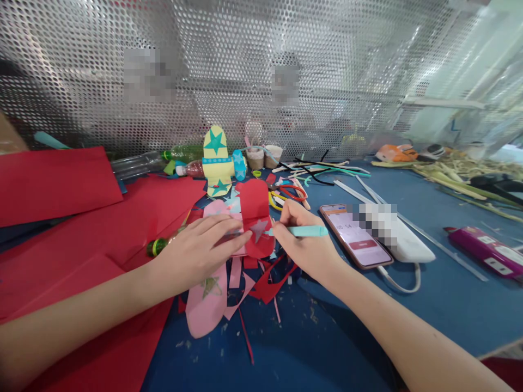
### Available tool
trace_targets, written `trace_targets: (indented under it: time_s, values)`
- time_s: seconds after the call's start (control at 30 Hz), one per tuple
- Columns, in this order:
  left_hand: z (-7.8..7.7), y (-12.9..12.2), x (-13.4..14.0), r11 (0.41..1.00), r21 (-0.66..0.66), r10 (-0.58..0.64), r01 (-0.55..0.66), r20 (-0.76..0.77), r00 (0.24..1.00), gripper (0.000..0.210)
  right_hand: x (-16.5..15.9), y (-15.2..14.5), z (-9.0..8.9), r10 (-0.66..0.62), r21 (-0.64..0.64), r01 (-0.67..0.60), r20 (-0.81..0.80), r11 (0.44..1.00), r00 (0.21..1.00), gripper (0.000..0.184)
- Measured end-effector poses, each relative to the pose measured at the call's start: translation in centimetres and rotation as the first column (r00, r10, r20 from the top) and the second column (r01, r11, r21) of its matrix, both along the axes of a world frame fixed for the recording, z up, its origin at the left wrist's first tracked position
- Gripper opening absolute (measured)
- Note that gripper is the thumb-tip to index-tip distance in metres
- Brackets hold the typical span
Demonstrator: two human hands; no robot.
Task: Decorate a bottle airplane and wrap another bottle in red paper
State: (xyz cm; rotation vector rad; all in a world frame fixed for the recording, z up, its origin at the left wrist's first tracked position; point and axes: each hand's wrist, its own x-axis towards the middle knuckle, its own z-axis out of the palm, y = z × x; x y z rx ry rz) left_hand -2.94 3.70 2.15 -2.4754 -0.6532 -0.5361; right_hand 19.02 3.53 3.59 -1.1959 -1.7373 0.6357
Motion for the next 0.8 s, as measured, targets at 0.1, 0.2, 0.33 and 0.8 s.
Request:
trace_targets:
  time_s: [0.1, 0.2, 0.33, 0.8]
  values:
    - [-0.03, 0.02, 0.01, 1.000, 0.004, 0.004, -0.004, 0.001, 1.000, 0.036, 0.05, 0.02, -0.05, 0.004, -0.005, -0.004, 0.000, 1.000, 1.000, 0.018]
    - [-0.05, 0.00, 0.06, 1.000, 0.003, 0.001, -0.001, -0.002, 1.000, 0.036, 0.09, 0.03, -0.10, 0.005, -0.005, -0.005, 0.001, 1.000, 1.000, 0.019]
    - [-0.08, 0.00, 0.05, 1.000, -0.004, -0.002, 0.002, -0.007, 1.000, 0.037, 0.13, 0.05, -0.14, 0.001, -0.004, -0.001, 0.005, 1.000, 1.000, 0.020]
    - [-0.11, 0.05, -0.02, 1.000, -0.001, -0.001, 0.001, -0.007, 1.000, 0.037, 0.03, -0.06, 0.02, 0.025, -0.013, -0.025, 0.017, 1.000, 1.000, 0.020]
